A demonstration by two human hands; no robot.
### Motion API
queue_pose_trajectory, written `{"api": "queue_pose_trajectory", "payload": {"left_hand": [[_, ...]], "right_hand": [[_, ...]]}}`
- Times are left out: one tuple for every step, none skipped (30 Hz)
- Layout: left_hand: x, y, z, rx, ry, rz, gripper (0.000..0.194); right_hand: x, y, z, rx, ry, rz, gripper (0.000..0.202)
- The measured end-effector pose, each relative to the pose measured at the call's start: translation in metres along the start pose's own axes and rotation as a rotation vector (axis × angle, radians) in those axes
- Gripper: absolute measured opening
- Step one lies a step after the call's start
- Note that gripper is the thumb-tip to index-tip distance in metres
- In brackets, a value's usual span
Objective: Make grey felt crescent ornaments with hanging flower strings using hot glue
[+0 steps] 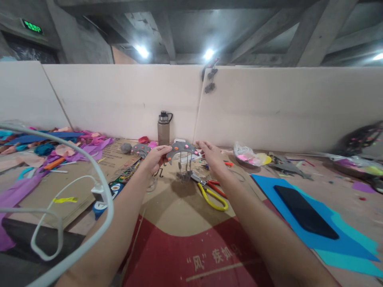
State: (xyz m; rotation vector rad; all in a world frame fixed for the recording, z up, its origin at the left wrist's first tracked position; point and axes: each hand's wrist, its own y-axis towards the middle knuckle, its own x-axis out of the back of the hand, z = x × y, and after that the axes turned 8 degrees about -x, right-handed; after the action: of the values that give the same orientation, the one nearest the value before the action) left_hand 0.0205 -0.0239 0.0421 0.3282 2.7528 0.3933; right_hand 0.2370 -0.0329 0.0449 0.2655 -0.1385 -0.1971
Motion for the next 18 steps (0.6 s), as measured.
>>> {"api": "queue_pose_trajectory", "payload": {"left_hand": [[0.001, 0.001, 0.0, 0.003, -0.017, -0.037, 0.023], [0.002, 0.002, 0.001, 0.009, -0.036, -0.075, 0.022], [0.004, 0.003, 0.001, 0.015, -0.056, -0.111, 0.022], [0.006, 0.004, 0.001, 0.021, -0.074, -0.14, 0.021], [0.008, 0.006, 0.001, 0.024, -0.092, -0.161, 0.021], [0.009, 0.007, 0.002, 0.023, -0.106, -0.173, 0.021], [0.011, 0.008, 0.002, 0.02, -0.12, -0.178, 0.02], [0.012, 0.008, 0.003, 0.016, -0.133, -0.183, 0.02], [0.013, 0.009, 0.003, 0.014, -0.145, -0.188, 0.02], [0.013, 0.009, 0.003, 0.014, -0.158, -0.196, 0.019], [0.013, 0.01, 0.004, 0.017, -0.171, -0.206, 0.018], [0.013, 0.01, 0.004, 0.023, -0.183, -0.219, 0.017], [0.013, 0.01, 0.004, 0.03, -0.195, -0.234, 0.016], [0.013, 0.01, 0.004, 0.037, -0.204, -0.25, 0.016], [0.013, 0.01, 0.003, 0.044, -0.212, -0.263, 0.015], [0.014, 0.01, 0.003, 0.047, -0.221, -0.271, 0.015], [0.014, 0.01, 0.003, 0.048, -0.229, -0.274, 0.015], [0.015, 0.01, 0.002, 0.046, -0.236, -0.274, 0.015]], "right_hand": [[0.004, -0.002, 0.0, 0.022, -0.031, -0.035, 0.043], [0.009, -0.006, 0.0, 0.047, -0.072, -0.055, 0.042], [0.014, -0.013, -0.001, 0.073, -0.133, -0.058, 0.039], [0.02, -0.021, -0.004, 0.107, -0.211, -0.024, 0.036], [0.026, -0.03, -0.008, 0.141, -0.31, 0.023, 0.033], [0.032, -0.041, -0.013, 0.167, -0.432, 0.083, 0.031], [0.038, -0.053, -0.021, 0.187, -0.551, 0.152, 0.03], [0.042, -0.064, -0.03, 0.2, -0.684, 0.227, 0.03], [0.046, -0.075, -0.039, 0.199, -0.815, 0.262, 0.029], [0.048, -0.084, -0.049, 0.207, -0.938, 0.256, 0.026], [0.049, -0.091, -0.059, 0.246, -1.041, 0.237, 0.022], [0.049, -0.096, -0.067, 0.287, -1.129, 0.201, 0.02], [0.048, -0.1, -0.073, 0.32, -1.208, 0.192, 0.022], [0.046, -0.101, -0.078, 0.344, -1.266, 0.182, 0.023], [0.045, -0.101, -0.081, 0.351, -1.31, 0.164, 0.024], [0.043, -0.099, -0.082, 0.341, -1.344, 0.149, 0.024], [0.042, -0.097, -0.081, 0.312, -1.369, 0.135, 0.025], [0.042, -0.095, -0.08, 0.275, -1.388, 0.132, 0.026]]}}
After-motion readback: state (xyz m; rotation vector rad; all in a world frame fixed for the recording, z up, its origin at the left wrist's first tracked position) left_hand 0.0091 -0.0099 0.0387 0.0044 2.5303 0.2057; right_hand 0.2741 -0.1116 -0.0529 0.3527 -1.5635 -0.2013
